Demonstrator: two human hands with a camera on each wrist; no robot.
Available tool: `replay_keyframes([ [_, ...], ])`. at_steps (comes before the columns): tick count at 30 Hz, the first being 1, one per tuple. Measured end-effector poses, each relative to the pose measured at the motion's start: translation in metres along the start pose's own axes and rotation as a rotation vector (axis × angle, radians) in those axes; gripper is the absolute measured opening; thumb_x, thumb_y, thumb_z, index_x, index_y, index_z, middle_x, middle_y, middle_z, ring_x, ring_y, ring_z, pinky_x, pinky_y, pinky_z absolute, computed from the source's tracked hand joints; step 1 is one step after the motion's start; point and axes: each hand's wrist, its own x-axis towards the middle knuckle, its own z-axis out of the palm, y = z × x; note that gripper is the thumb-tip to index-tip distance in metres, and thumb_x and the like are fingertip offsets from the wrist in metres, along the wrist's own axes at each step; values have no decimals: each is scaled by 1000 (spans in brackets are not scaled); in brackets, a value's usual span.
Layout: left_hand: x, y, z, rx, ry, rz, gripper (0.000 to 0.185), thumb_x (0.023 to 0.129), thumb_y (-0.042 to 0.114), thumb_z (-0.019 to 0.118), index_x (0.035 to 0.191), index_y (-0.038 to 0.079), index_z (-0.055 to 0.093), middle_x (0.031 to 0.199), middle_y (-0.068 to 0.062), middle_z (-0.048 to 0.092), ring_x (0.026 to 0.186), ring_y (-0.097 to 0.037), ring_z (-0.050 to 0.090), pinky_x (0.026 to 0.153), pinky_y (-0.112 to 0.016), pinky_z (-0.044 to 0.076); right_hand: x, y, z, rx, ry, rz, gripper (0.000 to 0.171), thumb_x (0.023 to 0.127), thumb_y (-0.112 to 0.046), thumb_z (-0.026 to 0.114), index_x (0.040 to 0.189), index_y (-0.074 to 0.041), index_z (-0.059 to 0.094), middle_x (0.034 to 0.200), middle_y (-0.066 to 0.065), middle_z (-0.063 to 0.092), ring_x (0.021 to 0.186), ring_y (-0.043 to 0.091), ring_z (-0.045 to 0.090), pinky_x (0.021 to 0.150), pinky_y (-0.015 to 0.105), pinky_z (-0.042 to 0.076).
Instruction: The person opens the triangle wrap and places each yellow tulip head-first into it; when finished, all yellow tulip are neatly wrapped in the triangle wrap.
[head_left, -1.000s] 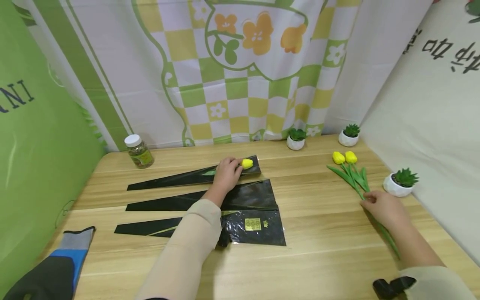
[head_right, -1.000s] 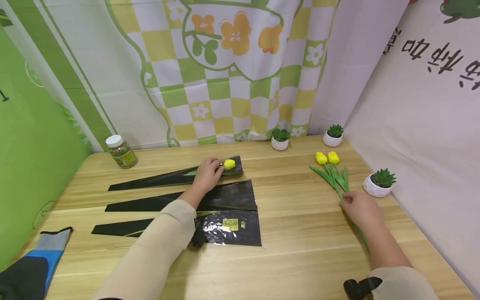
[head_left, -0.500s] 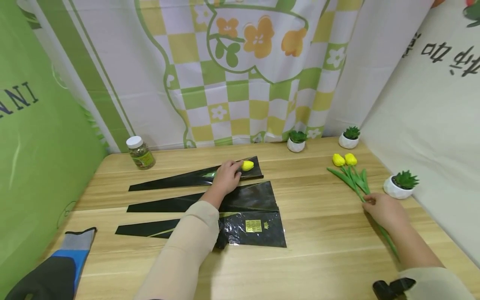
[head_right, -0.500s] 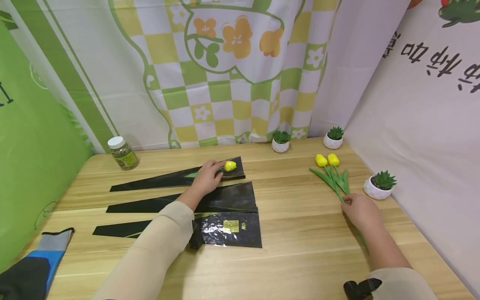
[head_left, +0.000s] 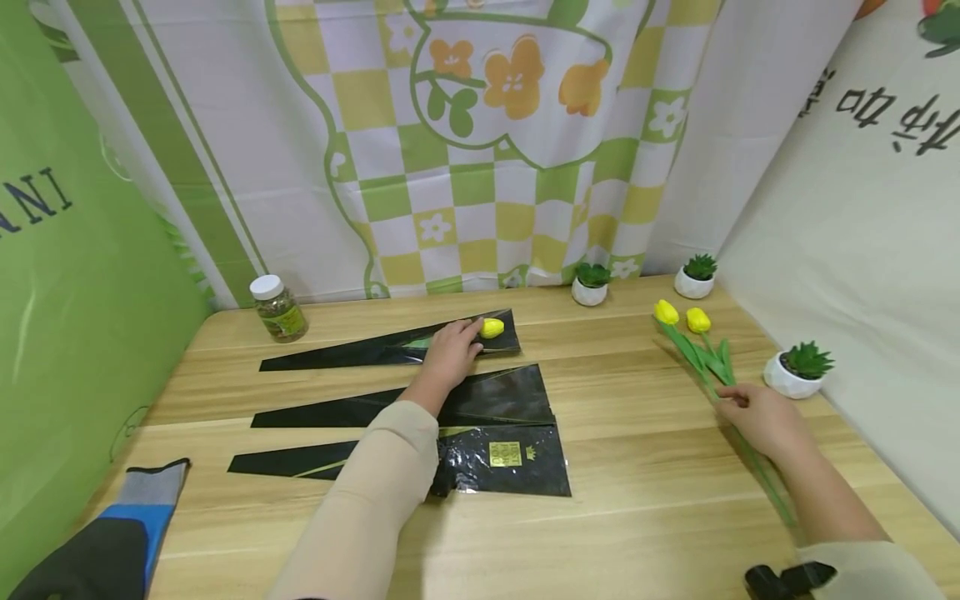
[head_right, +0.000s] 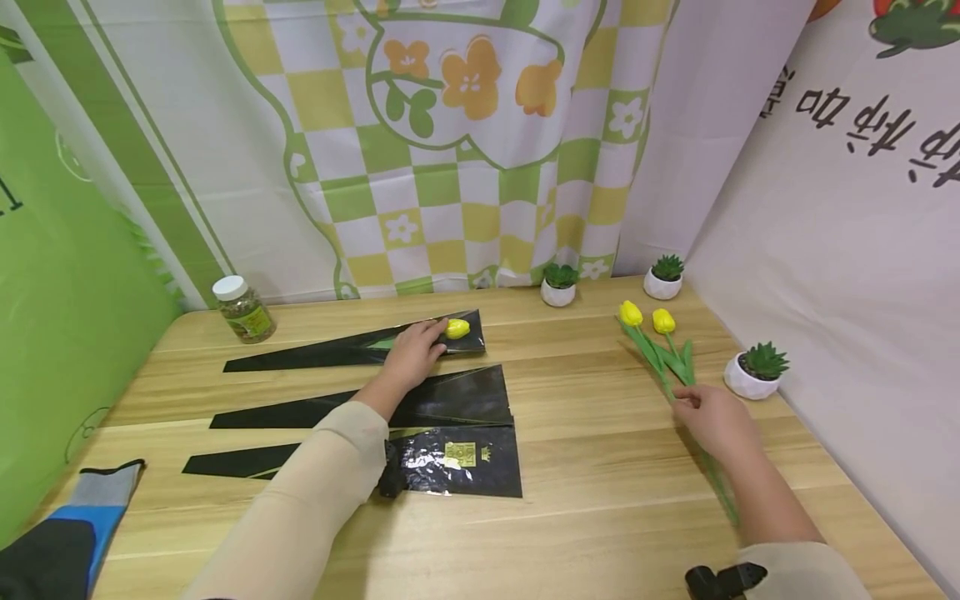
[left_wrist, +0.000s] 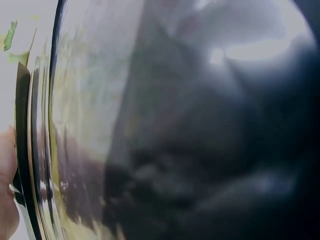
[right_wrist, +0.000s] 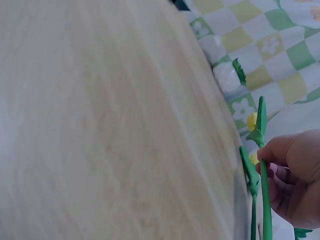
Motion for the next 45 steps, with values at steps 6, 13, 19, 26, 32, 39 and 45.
replay_keyframes([
  [6, -6, -1, -1, -64, 27, -24, 52, 104, 35, 44, 154, 22, 34, 157, -10, 34, 147, -30, 29, 122, -49, 23, 2, -15, 1, 176, -51, 24, 47, 101, -25, 50, 129, 12, 55, 104, 26, 67, 80, 18, 61, 66, 31, 52],
  [13, -14, 6, 1, -181, 73, 33, 47, 104, 33, 46, 148, 17, 44, 155, -11, 37, 144, -31, 32, 116, -48, 34, 5, -35, 7, 475, -105, 56, 53, 103, -23, 47, 136, 18, 41, 104, 18, 67, 69, 1, 61, 66, 21, 58],
  [19, -27, 20, 6, -294, 75, 93, 41, 103, 27, 51, 142, 12, 52, 149, -12, 43, 141, -31, 37, 114, -49, 36, 13, -47, 14, 713, -139, 69, 54, 102, -20, 49, 137, 18, 34, 88, -16, 60, 74, -4, 61, 71, 16, 57],
  [26, -42, 32, 15, -312, 13, 107, 39, 102, 27, 54, 139, 13, 56, 143, -10, 49, 135, -29, 45, 108, -46, 43, 20, -65, 24, 1030, -84, 82, 29, 100, -15, 55, 120, 0, 42, 85, -14, 63, 74, -1, 63, 70, 15, 57],
  [32, -52, 39, 21, -354, -6, 120, 39, 101, 24, 56, 138, 10, 57, 141, -11, 53, 132, -29, 50, 108, -45, 44, 25, -88, 37, 1327, 39, 191, 18, 98, -7, 55, 107, -11, 40, 79, -10, 62, 69, 3, 65, 66, 15, 57],
  [39, -57, 46, 28, -288, 15, 123, 32, 100, 24, 57, 129, 12, 65, 138, -7, 57, 131, -26, 51, 111, -41, 42, 40, -107, 52, 1468, 256, 375, 21, 96, 1, 53, 102, -13, 39, 71, -6, 62, 56, 4, 64, 56, 16, 56],
  [45, -60, 59, 25, -247, 45, 130, 30, 99, 25, 60, 124, 12, 69, 133, -8, 61, 127, -25, 54, 110, -41, 42, 49, -113, 65, 1482, 389, 434, 23, 95, 1, 54, 102, -14, 38, 71, -5, 60, 54, 5, 65, 54, 16, 56],
])
